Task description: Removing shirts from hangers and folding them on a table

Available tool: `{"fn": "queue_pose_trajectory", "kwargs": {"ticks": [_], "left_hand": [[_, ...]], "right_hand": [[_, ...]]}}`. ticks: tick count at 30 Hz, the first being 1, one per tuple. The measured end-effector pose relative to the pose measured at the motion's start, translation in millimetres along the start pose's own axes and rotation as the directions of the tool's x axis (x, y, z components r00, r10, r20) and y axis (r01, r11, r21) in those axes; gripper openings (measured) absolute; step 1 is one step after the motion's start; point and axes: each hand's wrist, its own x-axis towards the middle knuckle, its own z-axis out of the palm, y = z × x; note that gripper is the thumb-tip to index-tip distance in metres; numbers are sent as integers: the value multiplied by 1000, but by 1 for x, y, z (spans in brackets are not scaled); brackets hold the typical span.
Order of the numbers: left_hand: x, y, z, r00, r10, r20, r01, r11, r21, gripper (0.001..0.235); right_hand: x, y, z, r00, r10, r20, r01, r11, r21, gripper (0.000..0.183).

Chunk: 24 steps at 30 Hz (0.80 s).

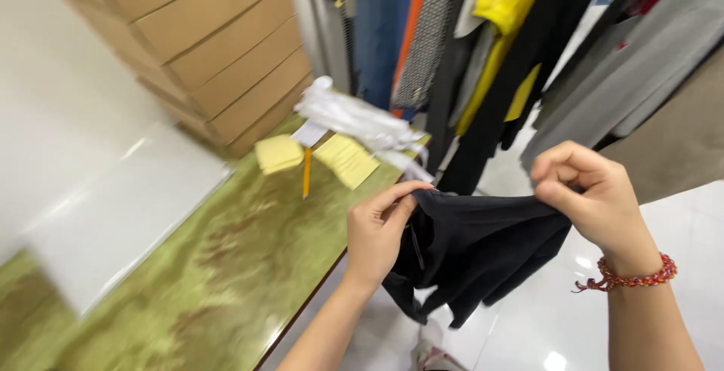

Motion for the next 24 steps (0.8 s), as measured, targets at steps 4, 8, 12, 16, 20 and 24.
{"fn": "queue_pose_trajectory", "kwargs": {"ticks": [4, 8, 12, 16, 20, 24], "left_hand": [[-51, 8, -50, 994, 54, -92, -57, 998, -22, 18], [-99, 21, -84, 986, 27, -165, -48, 991, -126, 18], [-138, 26, -99, 990, -2, -139, -21, 986, -168, 18], [-160, 28, -111, 980, 66, -186, -99, 979, -176, 18], [-173, 26, -131, 977, 58, -205, -89, 986, -142, 17], [-186, 29, -156, 970, 22, -242, -53, 991, -122, 17]], "right_hand": [[-34, -40, 57, 987, -79, 143, 107, 974, -200, 18], [-77, -65, 97, 967, -120, 225, 188, 931, -312, 18], [-110, -61, 136, 927, -164, 338, 249, 942, -224, 30], [-142, -34, 198, 965, -37, 260, 0, 990, 142, 27], [-160, -54, 240, 979, 79, 190, -145, 922, 360, 27], [-157, -61, 247, 964, -77, 255, -4, 953, 304, 40]]}}
